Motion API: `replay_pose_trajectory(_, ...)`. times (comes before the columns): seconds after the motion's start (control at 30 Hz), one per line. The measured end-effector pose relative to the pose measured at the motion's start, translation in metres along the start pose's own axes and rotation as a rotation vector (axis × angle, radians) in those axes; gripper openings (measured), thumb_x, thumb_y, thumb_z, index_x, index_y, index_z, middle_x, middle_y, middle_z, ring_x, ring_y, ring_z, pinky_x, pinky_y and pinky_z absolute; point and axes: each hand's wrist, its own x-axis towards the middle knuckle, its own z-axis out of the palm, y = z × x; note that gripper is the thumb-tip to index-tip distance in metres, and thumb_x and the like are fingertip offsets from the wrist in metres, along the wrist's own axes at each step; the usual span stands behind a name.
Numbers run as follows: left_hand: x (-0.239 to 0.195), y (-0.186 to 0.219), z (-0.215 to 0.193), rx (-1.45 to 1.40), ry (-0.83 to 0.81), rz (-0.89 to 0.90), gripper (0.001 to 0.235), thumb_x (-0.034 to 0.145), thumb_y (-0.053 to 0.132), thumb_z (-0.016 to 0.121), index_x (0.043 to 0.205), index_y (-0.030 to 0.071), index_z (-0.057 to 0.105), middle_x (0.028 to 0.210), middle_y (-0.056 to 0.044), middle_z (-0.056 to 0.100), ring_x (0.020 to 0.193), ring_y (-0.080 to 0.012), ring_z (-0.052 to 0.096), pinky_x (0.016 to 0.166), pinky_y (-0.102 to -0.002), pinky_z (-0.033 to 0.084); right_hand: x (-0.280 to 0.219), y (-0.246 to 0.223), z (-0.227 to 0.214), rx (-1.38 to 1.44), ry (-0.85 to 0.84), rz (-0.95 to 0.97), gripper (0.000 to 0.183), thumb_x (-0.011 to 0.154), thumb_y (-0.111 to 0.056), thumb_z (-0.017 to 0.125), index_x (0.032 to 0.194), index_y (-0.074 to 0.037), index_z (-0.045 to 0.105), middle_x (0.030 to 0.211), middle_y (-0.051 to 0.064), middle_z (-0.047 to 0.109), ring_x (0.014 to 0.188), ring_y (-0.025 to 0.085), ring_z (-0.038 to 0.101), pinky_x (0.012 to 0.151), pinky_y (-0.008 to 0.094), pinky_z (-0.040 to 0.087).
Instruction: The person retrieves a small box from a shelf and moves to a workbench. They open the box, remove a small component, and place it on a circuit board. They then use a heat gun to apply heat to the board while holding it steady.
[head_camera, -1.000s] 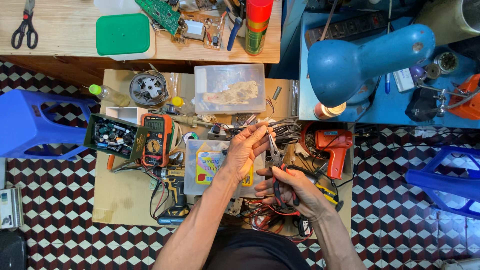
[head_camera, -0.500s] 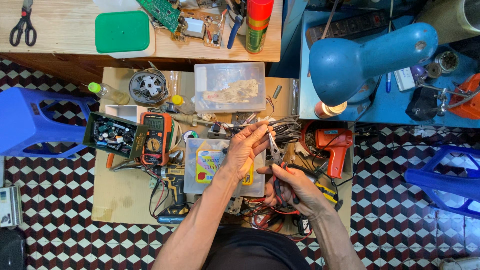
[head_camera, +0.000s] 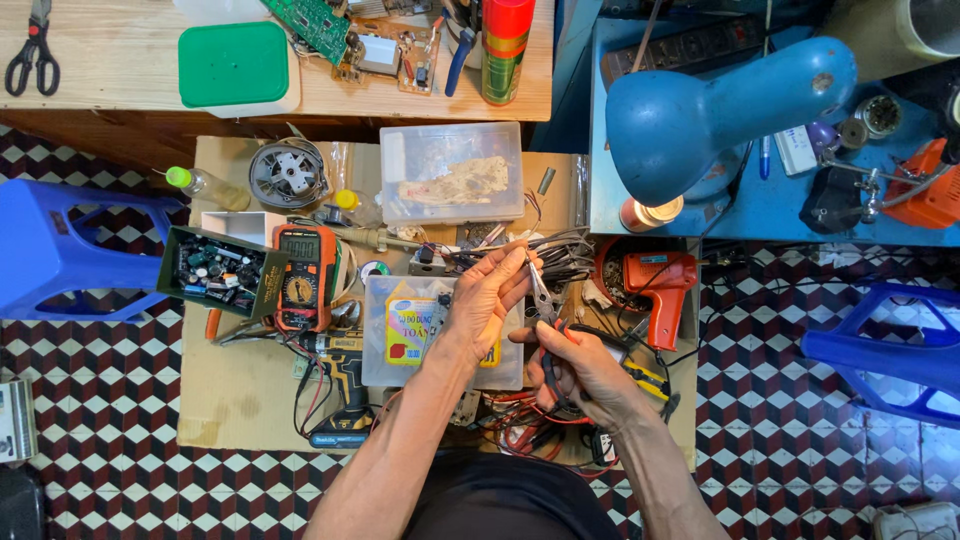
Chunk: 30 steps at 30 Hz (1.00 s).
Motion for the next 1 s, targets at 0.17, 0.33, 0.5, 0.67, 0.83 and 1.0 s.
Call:
replay_pose_trajectory(0.17,-0.003,0.013,0.004,0.013,-0.006,0.039,0.023,0.094,0.013,0.072,0.115,0.004,0.069,0.103,-0.008,0.074,0.094,-0.0167,0.074,0.085,-0.028,0.063,-0.019,0.003,-0.01,0.129,0.27,0.185,0.043,0.102,-0.025,0.046,0.125,0.009,0.059,0.08,0.015,0.067,0.061,0.02,0.07,0.054,0.031,0.06)
replay_pose_trajectory(0.33,-0.036,0.064,-0.034,0.077,0.096,0.234,0.023,0.095,0.014,0.074,0.115,0.004,0.071,0.099,-0.007,0.074,0.085,-0.0123,0.071,0.077,-0.023,0.06,-0.012,0.026,-0.07,-0.31,0.473,0.056,0.05,0.103,-0.042,0.052,0.118,0.004,0.066,0.071,0.009,0.063,0.05,0.016,0.059,0.044,0.03,0.048)
replay_pose_trajectory(0.5,-0.088,0.063,-0.064,0.127,0.168,0.299,0.026,0.094,0.011,0.074,0.118,0.001,0.07,0.098,-0.005,0.073,0.087,-0.0125,0.072,0.08,-0.024,0.06,0.052,0.047,-0.14,-1.038,0.732,0.033,0.058,0.105,-0.048,0.053,0.108,0.008,0.069,0.082,0.02,0.068,0.07,0.035,0.064,0.063,0.047,0.05)
replay_pose_trajectory(0.67,-0.139,0.016,-0.075,0.293,0.198,0.302,0.036,0.094,0.009,0.072,0.128,-0.001,0.066,0.101,-0.008,0.075,0.088,-0.0113,0.07,0.084,-0.022,0.057,0.072,0.041,-0.144,-1.629,0.808,-0.354,0.055,0.097,-0.045,0.064,0.109,0.009,0.068,0.101,0.036,0.064,0.094,0.053,0.062,0.079,0.058,0.05)
replay_pose_trajectory(0.83,-0.168,-0.018,-0.066,0.558,0.216,0.447,0.046,0.092,0.005,0.072,0.137,0.002,0.06,0.105,-0.005,0.072,0.09,-0.0093,0.068,0.081,-0.023,0.057,0.013,0.047,-0.076,-1.165,0.683,-0.424,0.038,0.097,-0.031,0.062,0.12,-0.001,0.07,0.11,0.019,0.073,0.098,0.03,0.07,0.086,0.041,0.054)
replay_pose_trajectory(1.0,-0.186,-0.033,-0.042,1.151,0.278,0.591,0.052,0.09,0.006,0.072,0.139,0.011,0.059,0.102,-0.006,0.075,0.09,-0.0135,0.074,0.079,-0.028,0.061,-0.02,0.08,0.005,-0.411,0.199,-0.268,0.033,0.099,-0.021,0.063,0.122,0.002,0.07,0.107,0.011,0.076,0.093,0.017,0.069,0.083,0.031,0.056)
